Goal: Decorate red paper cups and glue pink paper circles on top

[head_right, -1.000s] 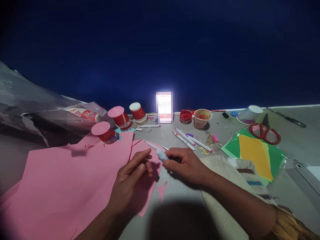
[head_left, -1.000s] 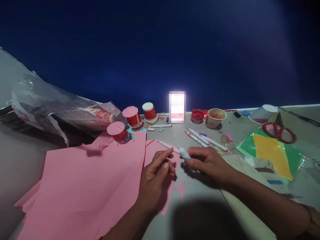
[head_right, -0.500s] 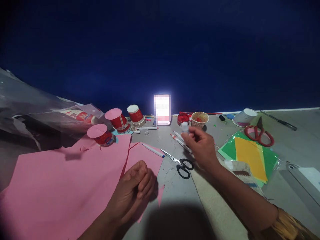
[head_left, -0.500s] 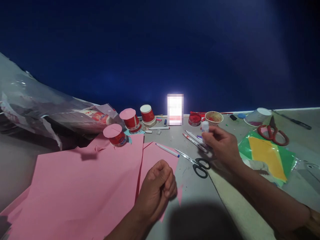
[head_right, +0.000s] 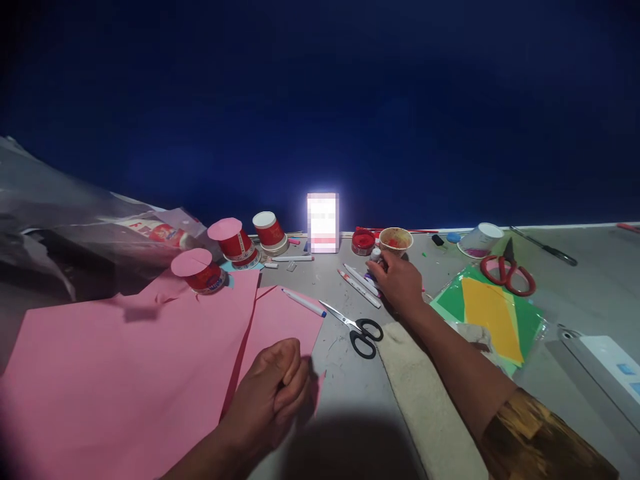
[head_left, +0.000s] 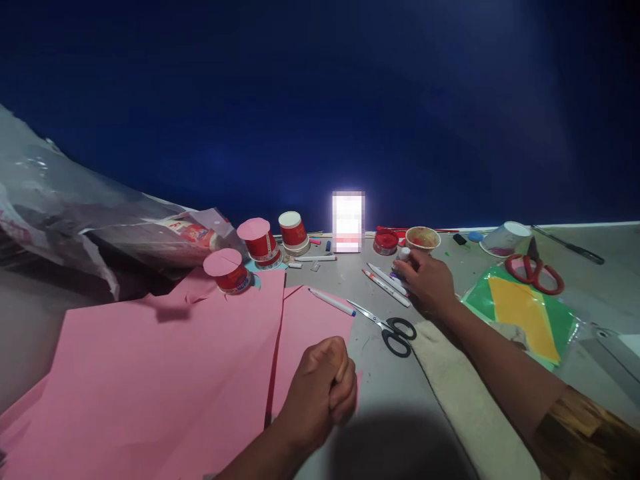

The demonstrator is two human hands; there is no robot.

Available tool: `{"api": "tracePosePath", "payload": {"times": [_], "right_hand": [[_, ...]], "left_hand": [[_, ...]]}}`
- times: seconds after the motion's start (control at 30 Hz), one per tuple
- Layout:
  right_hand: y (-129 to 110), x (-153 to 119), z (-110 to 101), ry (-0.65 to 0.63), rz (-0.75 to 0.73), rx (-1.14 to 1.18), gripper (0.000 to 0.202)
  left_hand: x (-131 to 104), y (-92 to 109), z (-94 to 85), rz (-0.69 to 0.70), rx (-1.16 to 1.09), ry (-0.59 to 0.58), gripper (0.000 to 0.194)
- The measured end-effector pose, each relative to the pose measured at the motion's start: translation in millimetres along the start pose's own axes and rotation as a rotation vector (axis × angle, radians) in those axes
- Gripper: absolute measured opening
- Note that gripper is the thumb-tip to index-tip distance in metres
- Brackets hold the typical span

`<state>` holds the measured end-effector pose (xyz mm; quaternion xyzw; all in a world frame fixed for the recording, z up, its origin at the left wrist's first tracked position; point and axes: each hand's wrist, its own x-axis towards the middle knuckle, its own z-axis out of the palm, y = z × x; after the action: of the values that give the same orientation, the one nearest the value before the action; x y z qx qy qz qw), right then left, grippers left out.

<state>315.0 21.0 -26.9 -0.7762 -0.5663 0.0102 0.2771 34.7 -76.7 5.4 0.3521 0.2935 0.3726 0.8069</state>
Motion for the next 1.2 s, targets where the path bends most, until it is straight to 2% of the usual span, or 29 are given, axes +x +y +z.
{"api": "tracePosePath", "payload": {"times": [0.1, 0.27, 0.37, 0.5, 0.6, 0.67, 0.73, 0.8, 0.9, 0.97, 1.07, 1.13, 1.2], "right_hand": [[-2.5, 1.6, 3.1, -0.059, 0.014, -0.013, 0.029], [-4.5, 0.1, 2.9, -0.067, 0.011, -0.013, 0.028], [-4.1, -0.5, 0.8, -0.071, 0.029, -0.043, 0.029], [0.2, -4.1, -5.4, -0.063, 0.042, -0.058, 0.035], [1.2, -12.3, -11.7, 0.009, 0.028, -0.083, 0.039], [-2.4, -20.4, -15.6, 0.076, -0.025, -0.068, 0.038], [-8.8, -29.5, -18.4, 0.121, -0.14, -0.006, 0.039], [-15.3, -37.8, -19.7, 0.095, -0.287, 0.067, 0.039], [-20.2, -45.5, -17.7, -0.024, -0.459, 0.149, 0.036], [-20.3, -47.2, -14.3, -0.078, -0.532, 0.183, 0.036], [-19.3, -47.6, -9.0, -0.12, -0.58, 0.216, 0.034], [-19.1, -47.9, -6.8, -0.142, -0.603, 0.234, 0.033], [-19.0, -48.5, -5.4, -0.152, -0.62, 0.242, 0.032]], "left_hand": [[1.1, -3.8, 0.9, 0.008, 0.07, 0.015, 0.051], [-5.6, 0.5, 5.2, -0.052, 0.153, -0.101, 0.055], [-10.6, 1.4, 5.7, -0.058, 0.27, -0.123, 0.062], [-9.8, -0.5, 5.3, -0.025, 0.395, -0.037, 0.066], [-7.8, 2.7, 9.2, 0.0, 0.424, 0.043, 0.049], [-9.7, 7.1, 12.5, -0.036, 0.483, 0.025, 0.032], [-15.6, 11.6, 13.9, -0.089, 0.565, -0.046, 0.024], [-25.2, 15.4, 12.4, -0.101, 0.635, -0.094, 0.029], [-43.5, 19.9, 7.0, -0.06, 0.698, -0.073, 0.047], [-55.9, 22.9, 2.9, -0.072, 0.714, -0.034, 0.06], [-70.4, 30.6, -4.1, -0.172, 0.683, 0.031, 0.071], [-76.0, 41.5, -9.5, -0.202, 0.663, 0.04, 0.068], [-78.7, 58.9, -14.7, -0.176, 0.715, 0.023, 0.049]]}}
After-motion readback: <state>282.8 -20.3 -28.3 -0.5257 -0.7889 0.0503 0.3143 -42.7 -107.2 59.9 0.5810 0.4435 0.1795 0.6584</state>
